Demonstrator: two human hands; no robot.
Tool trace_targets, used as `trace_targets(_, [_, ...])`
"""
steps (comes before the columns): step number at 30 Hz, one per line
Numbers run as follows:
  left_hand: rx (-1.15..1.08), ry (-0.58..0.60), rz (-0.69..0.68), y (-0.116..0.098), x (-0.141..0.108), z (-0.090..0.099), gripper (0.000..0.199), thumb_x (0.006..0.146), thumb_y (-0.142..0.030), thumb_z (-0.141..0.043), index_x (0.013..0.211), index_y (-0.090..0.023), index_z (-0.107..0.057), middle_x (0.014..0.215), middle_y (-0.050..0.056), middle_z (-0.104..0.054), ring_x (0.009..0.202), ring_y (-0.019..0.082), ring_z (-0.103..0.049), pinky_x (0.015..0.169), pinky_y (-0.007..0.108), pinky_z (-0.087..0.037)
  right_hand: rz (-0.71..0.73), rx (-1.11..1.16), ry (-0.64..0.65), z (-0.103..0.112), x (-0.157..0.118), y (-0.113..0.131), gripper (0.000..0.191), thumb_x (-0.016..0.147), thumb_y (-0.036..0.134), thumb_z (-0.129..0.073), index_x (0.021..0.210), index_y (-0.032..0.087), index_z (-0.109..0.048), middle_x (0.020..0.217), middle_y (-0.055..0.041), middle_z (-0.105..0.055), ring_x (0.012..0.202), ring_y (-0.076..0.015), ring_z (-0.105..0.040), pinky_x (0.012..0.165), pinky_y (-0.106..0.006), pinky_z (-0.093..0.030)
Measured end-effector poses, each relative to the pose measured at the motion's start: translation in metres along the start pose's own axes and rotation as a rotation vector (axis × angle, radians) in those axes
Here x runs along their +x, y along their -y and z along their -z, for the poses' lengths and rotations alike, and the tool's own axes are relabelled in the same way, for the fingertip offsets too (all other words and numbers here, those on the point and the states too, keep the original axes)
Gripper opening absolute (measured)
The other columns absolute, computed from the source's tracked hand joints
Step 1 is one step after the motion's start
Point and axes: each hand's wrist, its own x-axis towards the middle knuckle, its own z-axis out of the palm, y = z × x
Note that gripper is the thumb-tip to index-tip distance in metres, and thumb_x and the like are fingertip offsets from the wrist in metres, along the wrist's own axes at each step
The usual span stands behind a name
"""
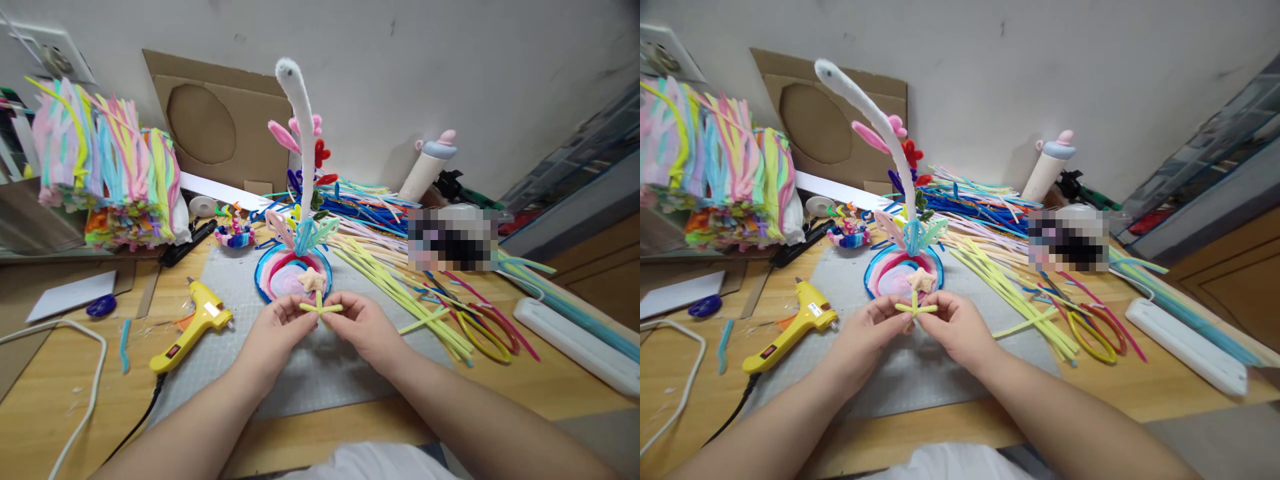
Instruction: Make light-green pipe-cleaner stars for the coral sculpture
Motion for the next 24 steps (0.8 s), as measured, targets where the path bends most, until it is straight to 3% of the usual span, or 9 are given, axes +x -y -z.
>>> trace_targets(3, [0.031, 0.021, 0.011, 0.003, 0.0, 0.001, 0.024, 0.062, -0.027, -0.078, 0.072, -0.012, -0.061, 0.063, -0.002, -0.06, 0.06, 0.008, -0.05, 0.06, 0.02, -0.038, 0.031, -0.022, 0.008, -0.001, 0.0, -0.003, 0.014, 0.069, 0.028, -0.065, 0.071, 0.018, -0.056, 0.062, 0.0032, -0.056, 0.058, -0.0104, -0.05, 0.057, -0.022, -0.039])
trace_targets(10, [0.062, 0.003, 0.022, 0.006, 0.002, 0.002, 0.026, 0.06, -0.029, -0.078, 0.073, -0.012, -0.062, 0.064, -0.002, -0.062, 0.06, 0.008, -0.05, 0.06, 0.02, -0.037, 0.082, -0.171, -0.038, -0.001, -0.002, -0.005, 0.007, 0.071, 0.02, -0.061, 0.069, 0.018, -0.054, 0.065, 0.0036, -0.055, 0.059, -0.0102, -0.05, 0.057, -0.022, -0.04])
trace_targets(13, [0.058, 0.029, 0.031, 0.005, 0.002, 0.004, 0.022, 0.064, -0.028, -0.076, 0.072, -0.012, -0.062, 0.059, -0.002, -0.059, 0.057, 0.008, -0.048, 0.058, 0.02, -0.036, 0.089, -0.146, 0.039, 0.003, -0.002, -0.003, 0.005, 0.075, 0.021, -0.06, 0.074, 0.018, -0.056, 0.067, 0.0027, -0.058, 0.062, -0.0112, -0.054, 0.06, -0.022, -0.041])
trace_targets(17, [-0.061, 0.099, 0.083, 0.001, 0.002, 0.007, 0.017, 0.068, -0.024, -0.074, 0.071, -0.012, -0.063, 0.061, -0.002, -0.058, 0.058, 0.007, -0.048, 0.059, 0.02, -0.037, 0.076, -0.074, 0.172, 0.012, 0.0, 0.001, 0.01, 0.078, 0.027, -0.062, 0.081, 0.018, -0.058, 0.073, 0.0015, -0.061, 0.067, -0.0118, -0.055, 0.064, -0.024, -0.042])
trace_targets(24, [-0.178, 0.348, 0.247, -0.005, -0.002, 0.01, 0.013, 0.071, -0.022, -0.071, 0.076, -0.01, -0.066, 0.064, 0.0, -0.056, 0.058, 0.007, -0.048, 0.059, 0.02, -0.037, 0.159, -0.263, 0.179, 0.016, -0.001, 0.009, 0.011, 0.081, 0.027, -0.061, 0.077, 0.017, -0.058, 0.072, 0.0005, -0.058, 0.068, -0.013, -0.054, 0.066, -0.025, -0.043])
